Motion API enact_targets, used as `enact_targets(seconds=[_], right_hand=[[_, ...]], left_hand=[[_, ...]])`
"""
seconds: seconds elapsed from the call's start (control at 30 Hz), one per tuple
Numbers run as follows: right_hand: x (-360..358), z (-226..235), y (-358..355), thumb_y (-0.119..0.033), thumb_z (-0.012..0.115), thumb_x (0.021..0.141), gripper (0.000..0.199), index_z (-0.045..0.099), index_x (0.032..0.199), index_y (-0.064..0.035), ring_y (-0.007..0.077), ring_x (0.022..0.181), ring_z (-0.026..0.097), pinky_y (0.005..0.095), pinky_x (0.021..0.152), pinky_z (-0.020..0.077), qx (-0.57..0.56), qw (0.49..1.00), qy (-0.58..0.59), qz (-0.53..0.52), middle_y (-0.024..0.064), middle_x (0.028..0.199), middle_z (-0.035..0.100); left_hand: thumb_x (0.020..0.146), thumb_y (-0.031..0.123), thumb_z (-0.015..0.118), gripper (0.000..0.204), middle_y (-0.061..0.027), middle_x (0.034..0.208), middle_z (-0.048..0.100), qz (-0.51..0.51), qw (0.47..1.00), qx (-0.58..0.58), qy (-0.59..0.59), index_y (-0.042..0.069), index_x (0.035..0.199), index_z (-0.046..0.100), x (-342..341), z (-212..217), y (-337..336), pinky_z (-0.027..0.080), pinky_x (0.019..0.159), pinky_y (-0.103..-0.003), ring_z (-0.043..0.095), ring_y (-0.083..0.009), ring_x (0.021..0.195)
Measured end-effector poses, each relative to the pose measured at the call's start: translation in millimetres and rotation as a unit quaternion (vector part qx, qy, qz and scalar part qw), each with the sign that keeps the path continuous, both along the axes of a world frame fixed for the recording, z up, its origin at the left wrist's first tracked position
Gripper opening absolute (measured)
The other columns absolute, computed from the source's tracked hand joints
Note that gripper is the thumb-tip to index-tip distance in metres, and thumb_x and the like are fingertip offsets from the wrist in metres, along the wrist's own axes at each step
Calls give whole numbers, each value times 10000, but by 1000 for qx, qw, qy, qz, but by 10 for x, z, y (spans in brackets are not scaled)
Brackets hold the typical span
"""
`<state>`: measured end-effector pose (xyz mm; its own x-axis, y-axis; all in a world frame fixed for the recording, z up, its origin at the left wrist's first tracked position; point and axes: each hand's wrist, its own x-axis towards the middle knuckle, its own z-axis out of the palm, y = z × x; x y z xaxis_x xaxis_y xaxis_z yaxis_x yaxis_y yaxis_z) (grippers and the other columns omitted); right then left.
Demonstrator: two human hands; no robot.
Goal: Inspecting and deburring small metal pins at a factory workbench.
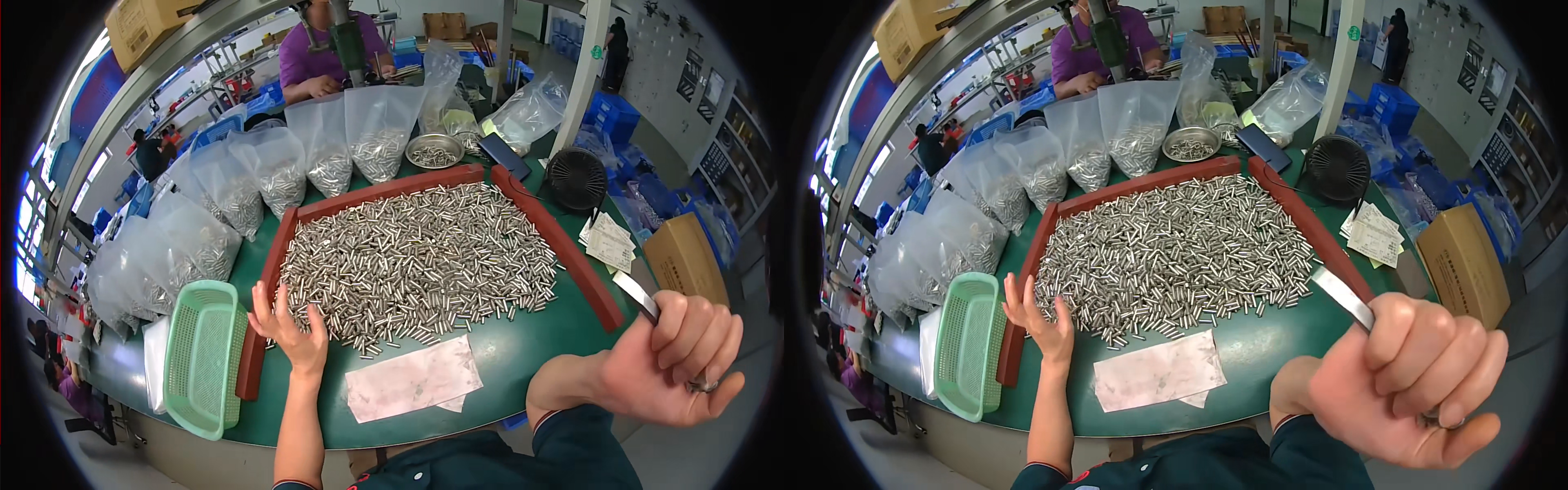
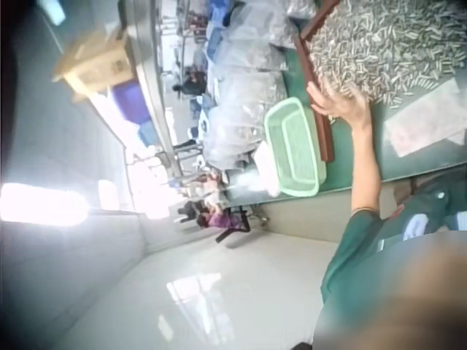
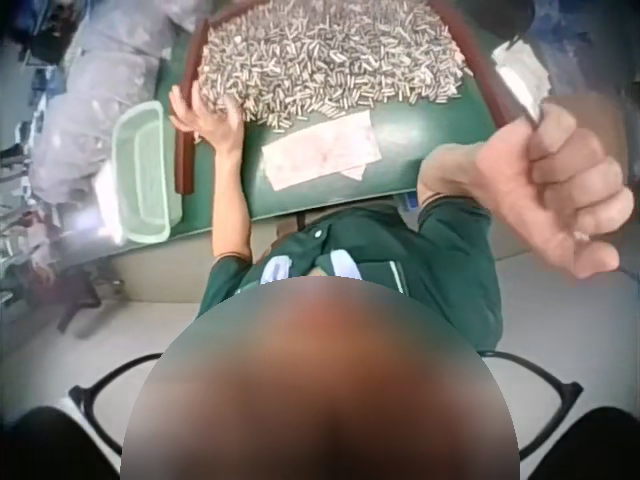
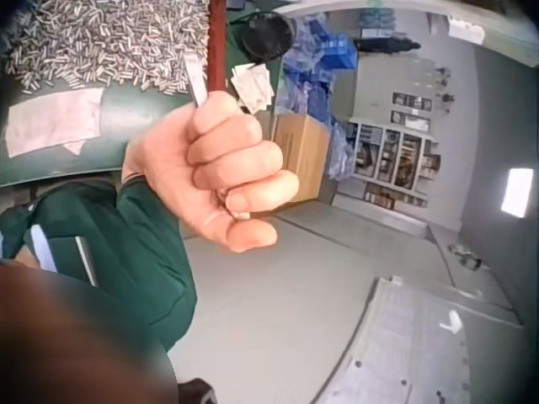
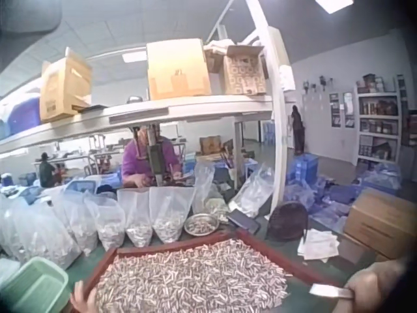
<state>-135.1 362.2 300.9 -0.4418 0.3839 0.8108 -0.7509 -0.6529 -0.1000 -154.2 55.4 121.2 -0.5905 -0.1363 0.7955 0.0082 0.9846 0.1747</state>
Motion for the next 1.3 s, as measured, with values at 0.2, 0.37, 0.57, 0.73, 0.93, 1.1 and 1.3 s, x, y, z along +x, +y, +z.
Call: enact_targets(seconds=[0.2, 0.37, 0.57, 0.73, 0.93, 1.1, 1.3], right_hand=[[-73, -60, 16, -146, 560, 751, 242, 365, 610, -130, 63, 359, 215, 227, 398, 175, -9, 998, -61, 2, -41, 427, 306], [-320, -104, -89, -202, 567, 740, 189, 421, 648, -125, 74, 344, 257, 236, 378, 192, 155, 976, -143, 46, -32, 436, 349], [-520, -205, -187, -125, 606, 647, 119, 510, 593, -77, 90, 342, 291, 249, 358, 180, 391, 914, -65, 81, -30, 448, 381], [-456, -238, -31, -127, 606, 646, 118, 509, 606, -73, 90, 353, 293, 247, 365, 183, 427, 901, -12, 76, -28, 462, 384], [-389, -292, 5, -129, 607, 646, 118, 508, 622, -68, 89, 367, 295, 245, 374, 187, 463, 883, 36, 70, -25, 479, 388], [-361, -325, 4, -131, 607, 646, 121, 507, 635, -64, 88, 378, 296, 243, 381, 191, 480, 872, 64, 70, -24, 494, 391], [-359, -385, -4, -133, 608, 645, 126, 506, 650, -60, 88, 392, 298, 240, 390, 195, 493, 862, 94, 69, -21, 511, 395]], left_hand=[[678, 28, 564, 492, -147, 1287, 376, -10, 999, -35, 33, 51, 1155, 447, -46, -23, -36, 89, 1022, -442, 306, -296, 1229], [687, -5, 549, 442, -137, 1255, 417, -23, 997, -63, 45, 50, 1121, 487, -66, -53, -65, 132, 1012, -427, 361, -289, 1189], [707, 10, 544, 384, -144, 1221, 442, -38, 992, -116, -23, 22, 1089, 505, -34, -30, -157, 161, 1002, -427, 386, -297, 1164], [719, 11, 540, 385, -139, 1217, 448, -20, 999, -31, 27, 30, 1101, 499, -68, -111, -107, 169, 995, -431, 389, -291, 1155], [702, 6, 549, 381, -122, 1209, 465, -30, 999, -14, 24, 42, 1080, 519, -77, -118, -85, 143, 1005, -425, 403, -272, 1153], [701, 12, 549, 379, -121, 1206, 464, -43, 999, -23, 7, 46, 1078, 521, -94, -117, -93, 151, 1002, -439, 397, -270, 1155], [710, 28, 560, 384, -124, 1211, 455, -40, 999, 6, -3, 56, 1090, 514, -86, -148, -105, 130, 1000, -447, 390, -267, 1162]])
